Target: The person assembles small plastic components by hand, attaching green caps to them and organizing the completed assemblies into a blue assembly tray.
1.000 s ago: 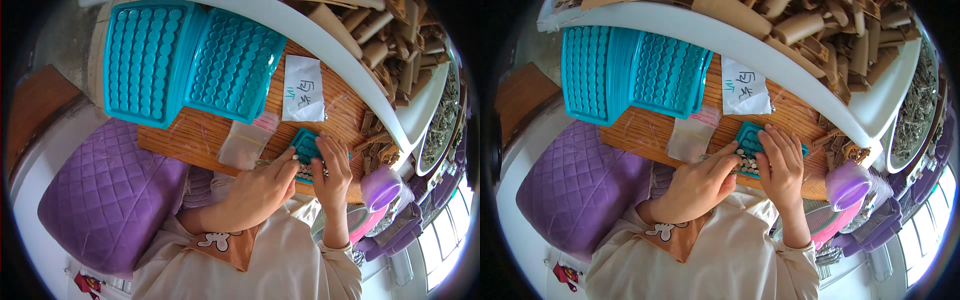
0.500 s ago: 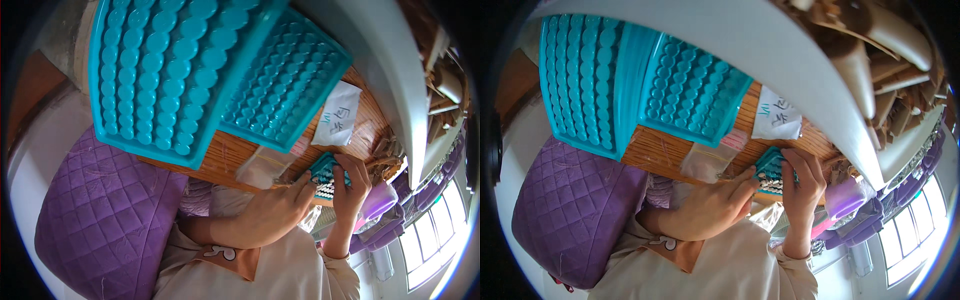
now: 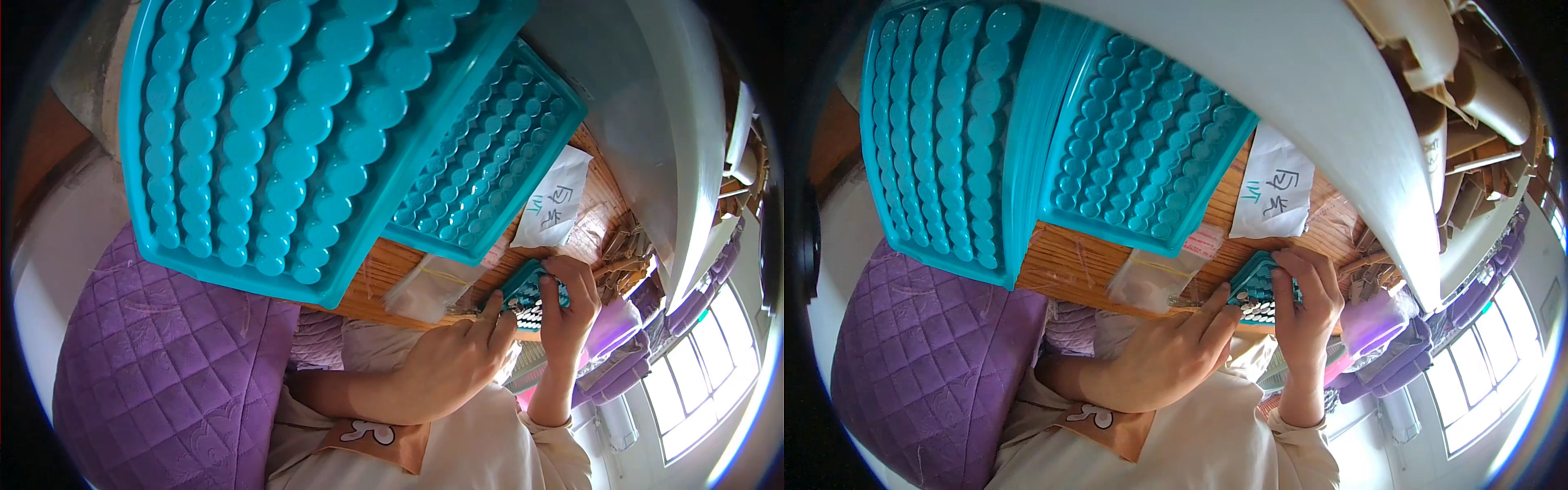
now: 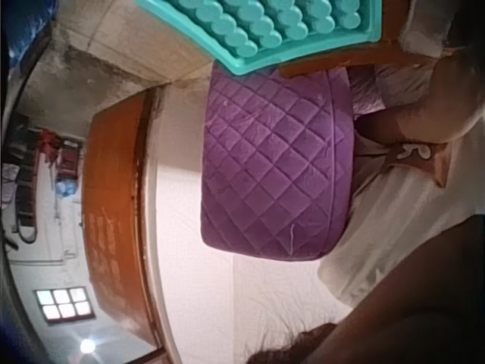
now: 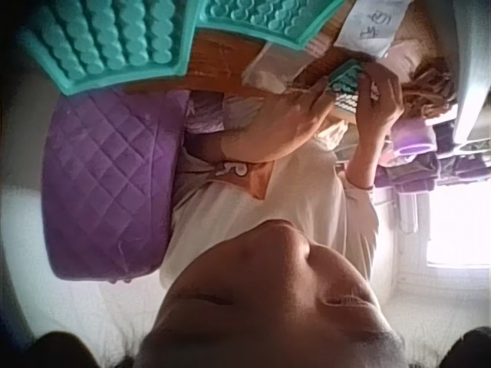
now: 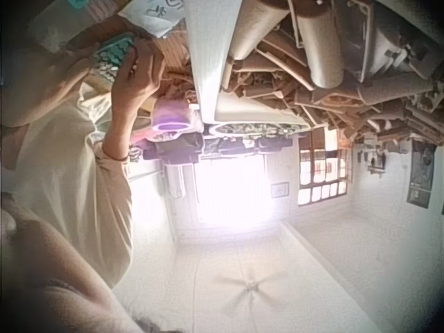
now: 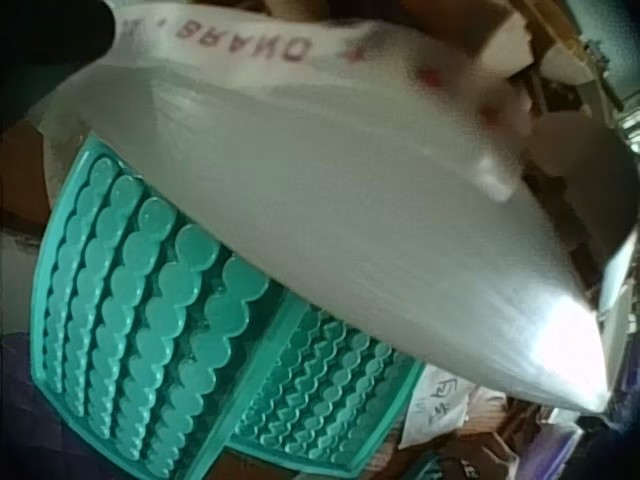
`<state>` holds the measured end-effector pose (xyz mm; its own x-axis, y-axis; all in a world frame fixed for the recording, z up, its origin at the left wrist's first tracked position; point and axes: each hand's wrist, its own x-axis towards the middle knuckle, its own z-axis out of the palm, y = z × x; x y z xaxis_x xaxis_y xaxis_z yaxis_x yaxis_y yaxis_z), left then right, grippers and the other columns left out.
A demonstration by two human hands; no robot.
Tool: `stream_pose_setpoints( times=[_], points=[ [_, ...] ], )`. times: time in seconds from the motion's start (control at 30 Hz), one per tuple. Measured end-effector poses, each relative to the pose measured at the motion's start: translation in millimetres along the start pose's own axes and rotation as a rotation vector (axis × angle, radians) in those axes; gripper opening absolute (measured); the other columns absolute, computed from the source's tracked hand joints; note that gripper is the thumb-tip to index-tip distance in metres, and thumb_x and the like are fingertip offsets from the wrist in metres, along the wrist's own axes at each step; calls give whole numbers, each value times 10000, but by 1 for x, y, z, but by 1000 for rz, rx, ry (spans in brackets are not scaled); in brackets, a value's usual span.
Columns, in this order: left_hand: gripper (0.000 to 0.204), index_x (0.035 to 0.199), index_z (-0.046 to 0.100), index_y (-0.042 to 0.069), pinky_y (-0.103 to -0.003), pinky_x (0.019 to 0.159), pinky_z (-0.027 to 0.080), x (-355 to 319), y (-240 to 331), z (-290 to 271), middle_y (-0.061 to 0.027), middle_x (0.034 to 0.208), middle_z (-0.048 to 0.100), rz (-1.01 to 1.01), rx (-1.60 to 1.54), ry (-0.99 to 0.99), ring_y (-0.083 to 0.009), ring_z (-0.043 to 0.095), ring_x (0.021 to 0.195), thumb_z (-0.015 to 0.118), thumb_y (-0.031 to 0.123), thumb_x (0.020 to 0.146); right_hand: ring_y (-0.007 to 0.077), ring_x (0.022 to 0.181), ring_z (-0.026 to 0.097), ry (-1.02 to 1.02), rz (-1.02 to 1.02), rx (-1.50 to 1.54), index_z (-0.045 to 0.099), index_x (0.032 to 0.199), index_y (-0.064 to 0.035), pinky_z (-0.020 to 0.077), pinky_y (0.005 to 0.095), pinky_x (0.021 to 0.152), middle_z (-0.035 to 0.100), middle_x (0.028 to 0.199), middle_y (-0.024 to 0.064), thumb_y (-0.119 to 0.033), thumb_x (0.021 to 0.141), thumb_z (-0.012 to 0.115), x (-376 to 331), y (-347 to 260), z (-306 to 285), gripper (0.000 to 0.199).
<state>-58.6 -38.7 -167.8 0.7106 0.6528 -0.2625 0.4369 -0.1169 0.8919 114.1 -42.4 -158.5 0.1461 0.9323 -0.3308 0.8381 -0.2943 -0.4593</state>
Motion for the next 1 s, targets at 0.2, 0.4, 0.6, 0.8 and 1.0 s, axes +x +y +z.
stream_pose_setpoints(
  times=[0.2, 0.4, 0.6, 0.8, 1.0],
  points=[
    [317, 997, 479, -18, -324, 513, 514, -3, 0, 1, -250, 1115, 547, -58, -21, -39, -254, 637, 650, 600, 107, 732, 269, 809, 610, -10, 27, 18, 618, 935, -9, 478, 328, 716, 619, 896, 143, 42, 739, 587, 2, -3, -2, 205],
    [331, 1000, 522, 6, -309, 559, 517, -8, 15, -11, -134, 976, 620, -13, 81, 43, -205, 632, 668, 614, 80, 690, 227, 772, 598, 215, -38, 79, 609, 955, 12, 462, 286, 676, 621, 883, 143, 49, 744, 563, -27, 31, -23, 219],
    [304, 964, 541, 29, -288, 538, 478, -6, 38, 11, -75, 780, 605, 327, -398, 59, -193, 582, 592, 552, 7, 661, 183, 713, 579, 336, 114, 121, 623, 950, -7, 452, 270, 636, 614, 837, 110, 40, 760, 583, -63, 59, -30, 200],
    [194, 968, 517, 29, -255, 671, 448, -15, 49, 39, -78, 885, 584, 4, -739, -371, -110, 553, 730, 448, 24, 786, 229, 744, 579, 339, -154, 49, 621, 945, -36, 475, 311, 626, 613, 830, 102, 13, 702, 643, -65, 63, -14, 248],
    [276, 1177, 433, 9, -265, 778, 460, -26, 56, 46, -95, 1039, 561, -257, -1032, -312, -145, 581, 913, 423, 121, 924, 234, 688, 549, 329, -312, 24, 606, 904, -54, 471, 342, 614, 568, 722, 65, 10, 670, 650, -64, 72, -10, 246]
  ],
)
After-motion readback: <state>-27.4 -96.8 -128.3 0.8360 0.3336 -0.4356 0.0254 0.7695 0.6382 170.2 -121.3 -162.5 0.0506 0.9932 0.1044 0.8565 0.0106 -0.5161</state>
